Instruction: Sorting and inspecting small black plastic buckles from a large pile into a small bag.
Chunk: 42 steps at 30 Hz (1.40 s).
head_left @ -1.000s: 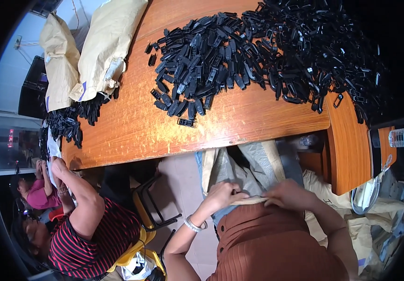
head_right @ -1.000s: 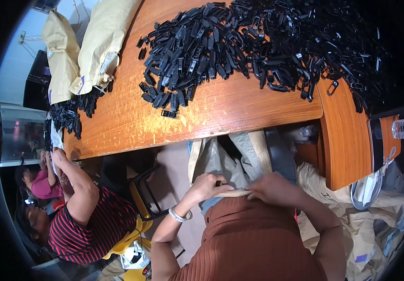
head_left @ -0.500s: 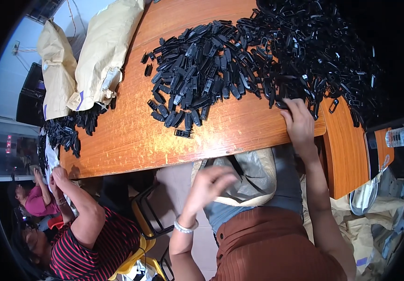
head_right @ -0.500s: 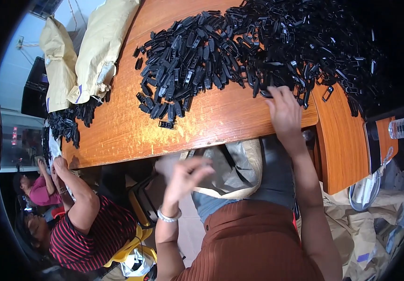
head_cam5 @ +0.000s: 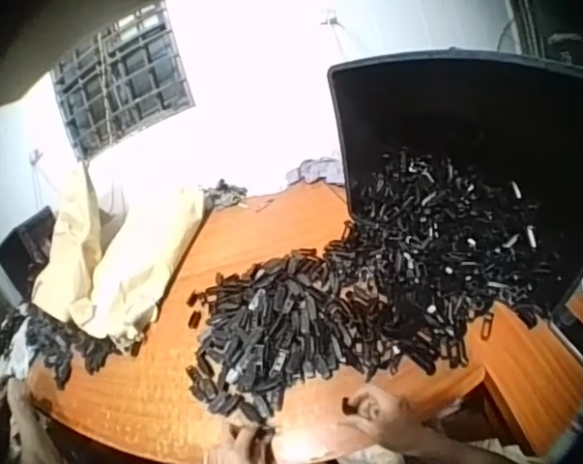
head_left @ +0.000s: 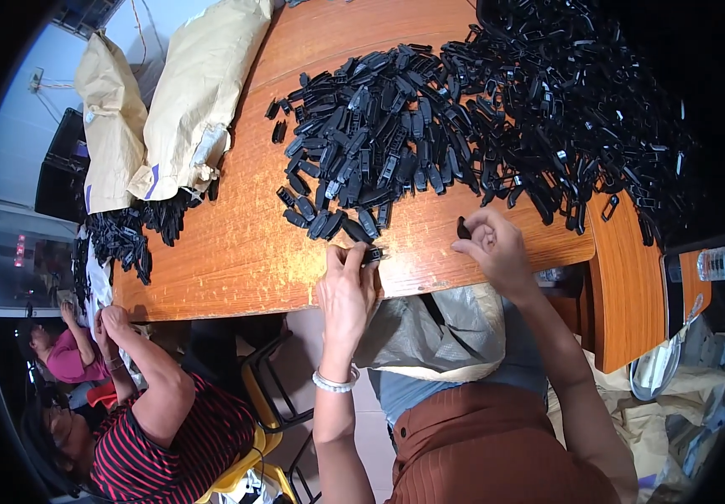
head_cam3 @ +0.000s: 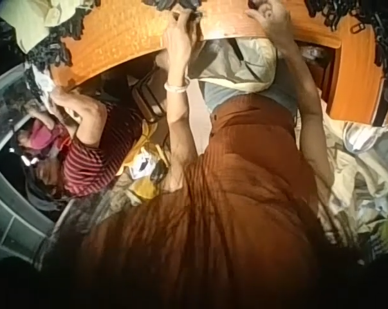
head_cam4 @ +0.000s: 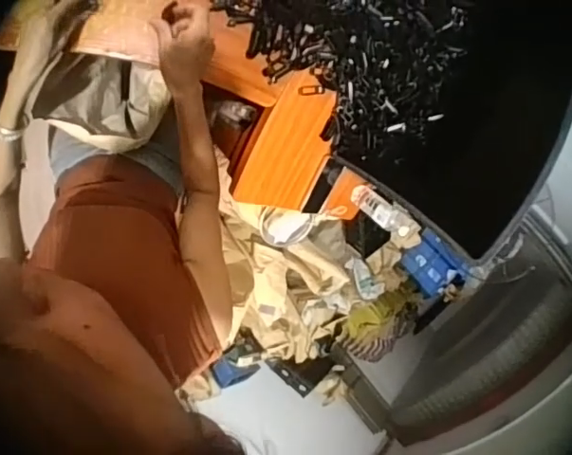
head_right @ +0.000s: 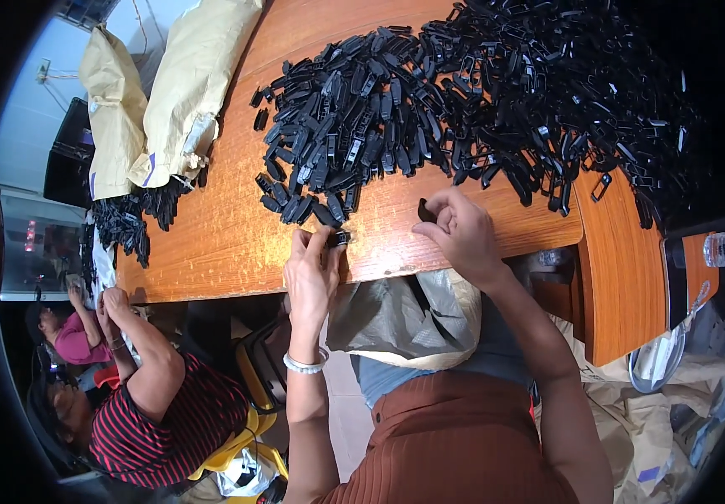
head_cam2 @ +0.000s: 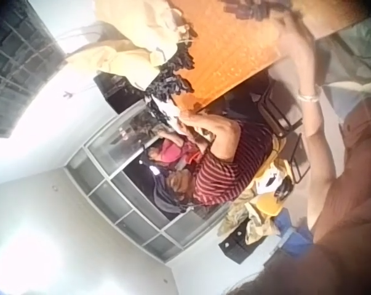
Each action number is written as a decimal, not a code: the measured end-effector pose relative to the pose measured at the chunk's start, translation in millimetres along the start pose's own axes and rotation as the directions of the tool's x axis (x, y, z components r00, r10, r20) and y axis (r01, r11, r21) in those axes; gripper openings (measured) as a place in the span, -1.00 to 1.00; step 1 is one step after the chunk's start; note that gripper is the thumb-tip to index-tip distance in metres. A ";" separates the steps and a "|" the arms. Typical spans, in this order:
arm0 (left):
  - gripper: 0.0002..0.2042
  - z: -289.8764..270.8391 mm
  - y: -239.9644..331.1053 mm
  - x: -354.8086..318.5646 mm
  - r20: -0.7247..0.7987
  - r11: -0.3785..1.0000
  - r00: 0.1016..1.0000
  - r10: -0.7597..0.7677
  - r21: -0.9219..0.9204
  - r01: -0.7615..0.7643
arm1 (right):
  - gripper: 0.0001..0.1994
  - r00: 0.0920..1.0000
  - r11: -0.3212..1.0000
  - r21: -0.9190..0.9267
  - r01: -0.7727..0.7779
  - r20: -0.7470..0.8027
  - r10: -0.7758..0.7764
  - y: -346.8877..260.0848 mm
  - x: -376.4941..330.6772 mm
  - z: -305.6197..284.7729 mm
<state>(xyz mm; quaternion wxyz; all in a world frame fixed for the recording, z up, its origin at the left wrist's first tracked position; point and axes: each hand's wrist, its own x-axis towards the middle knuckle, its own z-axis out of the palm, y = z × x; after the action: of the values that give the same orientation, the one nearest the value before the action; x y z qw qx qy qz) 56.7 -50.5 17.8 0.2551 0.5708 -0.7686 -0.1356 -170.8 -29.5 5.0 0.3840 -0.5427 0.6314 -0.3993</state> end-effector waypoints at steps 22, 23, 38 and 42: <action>-0.78 -6.5 56.5 -25.3 0.081 0.798 0.990 0.116 -0.601 -0.044 | -0.66 0.870 0.883 0.120 0.453 0.157 -0.468 -31.1 -39.3 -11.0; -0.80 -7.9 57.9 -25.5 0.095 0.807 0.990 0.101 -0.590 -0.026 | -0.65 0.817 0.827 -0.012 0.562 0.164 -0.553 -31.5 -38.9 -10.6; -0.79 9.6 76.8 -31.6 0.306 0.385 0.931 -0.199 -0.849 0.362 | -0.63 0.969 0.925 0.318 0.207 0.066 -0.240 -20.6 -53.0 -0.9; -0.77 15.9 65.5 -38.6 0.388 0.067 0.915 -0.109 -0.916 0.396 | -0.77 0.975 0.795 0.593 0.128 0.073 -0.211 -10.4 -55.0 0.9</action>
<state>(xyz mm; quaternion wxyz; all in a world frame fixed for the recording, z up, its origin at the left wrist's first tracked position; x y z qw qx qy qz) 3.4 5.1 28.1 0.4537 0.3633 -0.3936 -0.7122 -159.7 24.1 17.1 0.5367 -0.4782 0.3992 -0.5691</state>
